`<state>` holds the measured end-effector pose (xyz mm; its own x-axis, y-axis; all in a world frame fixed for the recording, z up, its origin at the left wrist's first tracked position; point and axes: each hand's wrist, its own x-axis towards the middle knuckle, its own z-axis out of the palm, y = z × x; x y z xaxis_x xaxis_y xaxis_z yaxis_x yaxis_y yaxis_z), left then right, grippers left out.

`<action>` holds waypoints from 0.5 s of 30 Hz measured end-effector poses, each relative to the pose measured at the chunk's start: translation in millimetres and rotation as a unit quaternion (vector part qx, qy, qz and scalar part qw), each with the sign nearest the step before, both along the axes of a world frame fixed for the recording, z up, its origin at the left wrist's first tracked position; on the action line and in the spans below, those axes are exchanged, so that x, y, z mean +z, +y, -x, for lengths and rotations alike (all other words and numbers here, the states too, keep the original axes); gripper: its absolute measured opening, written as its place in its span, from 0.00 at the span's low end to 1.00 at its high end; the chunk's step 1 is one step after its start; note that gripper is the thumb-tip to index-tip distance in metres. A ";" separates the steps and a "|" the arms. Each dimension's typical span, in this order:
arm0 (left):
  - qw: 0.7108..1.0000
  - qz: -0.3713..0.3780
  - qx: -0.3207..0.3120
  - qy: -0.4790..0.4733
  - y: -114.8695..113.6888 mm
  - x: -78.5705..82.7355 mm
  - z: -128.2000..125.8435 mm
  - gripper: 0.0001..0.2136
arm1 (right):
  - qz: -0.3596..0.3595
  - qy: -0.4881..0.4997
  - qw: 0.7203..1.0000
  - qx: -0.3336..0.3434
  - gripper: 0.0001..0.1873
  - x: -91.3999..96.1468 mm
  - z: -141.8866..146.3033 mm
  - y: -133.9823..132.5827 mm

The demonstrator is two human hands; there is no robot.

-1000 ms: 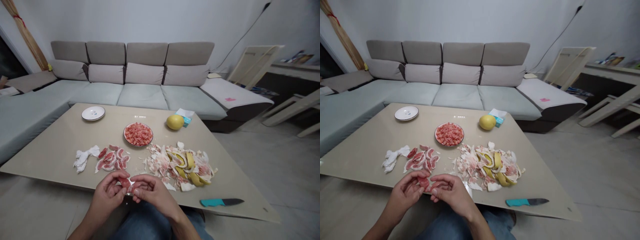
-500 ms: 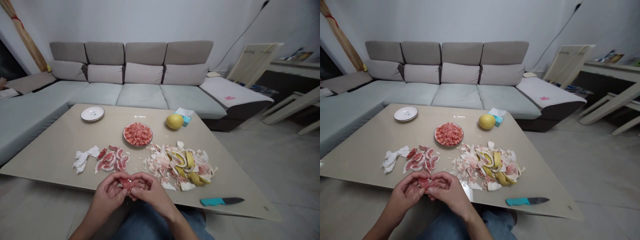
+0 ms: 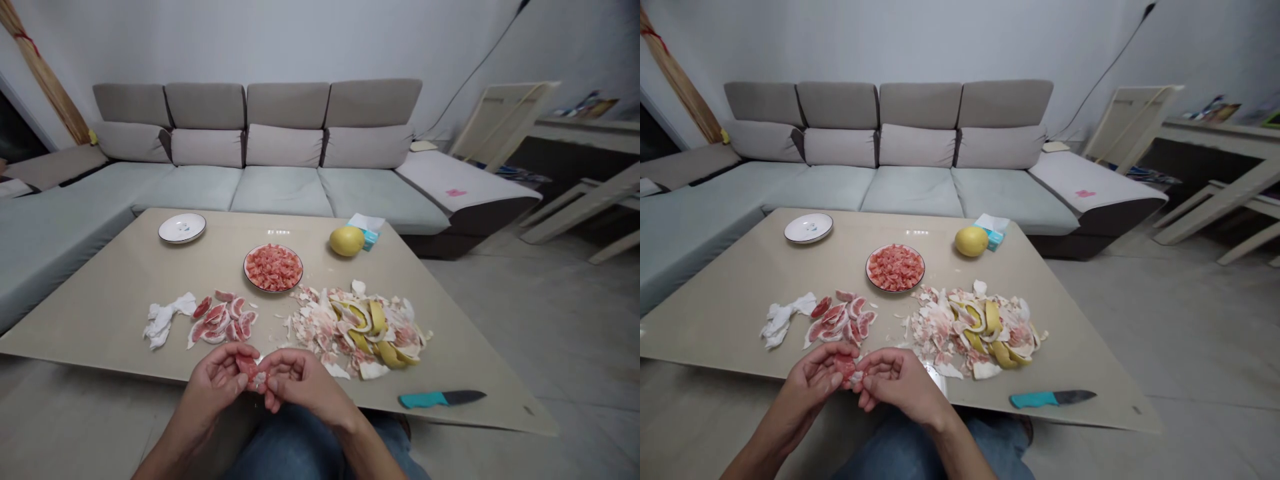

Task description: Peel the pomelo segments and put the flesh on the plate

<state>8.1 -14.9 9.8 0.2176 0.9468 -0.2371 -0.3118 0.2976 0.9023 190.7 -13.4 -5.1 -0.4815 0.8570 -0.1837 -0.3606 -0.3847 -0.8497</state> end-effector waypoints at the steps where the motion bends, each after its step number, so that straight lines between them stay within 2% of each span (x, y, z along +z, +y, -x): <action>1: 1.000 0.004 0.003 -0.003 -0.2 2.2 -0.5 0.15 | 0.004 0.005 1.000 0.007 0.20 0.1 -1.0 0.3; 5: 1.000 0.021 0.001 -0.008 1.8 4.9 0.3 0.16 | 0.009 0.013 0.999 0.035 0.21 -0.6 -5.5 2.9; 15: 0.999 0.039 0.000 -0.025 7.1 -5.4 3.8 0.15 | -0.002 -0.011 0.997 0.081 0.21 -14.3 -19.7 17.8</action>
<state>4.3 -7.7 4.5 0.2319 0.9254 -0.2997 -0.3565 0.3675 0.8590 210.4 4.4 -19.4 -0.6102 0.7686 -0.1921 -0.2758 -0.4334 -0.8580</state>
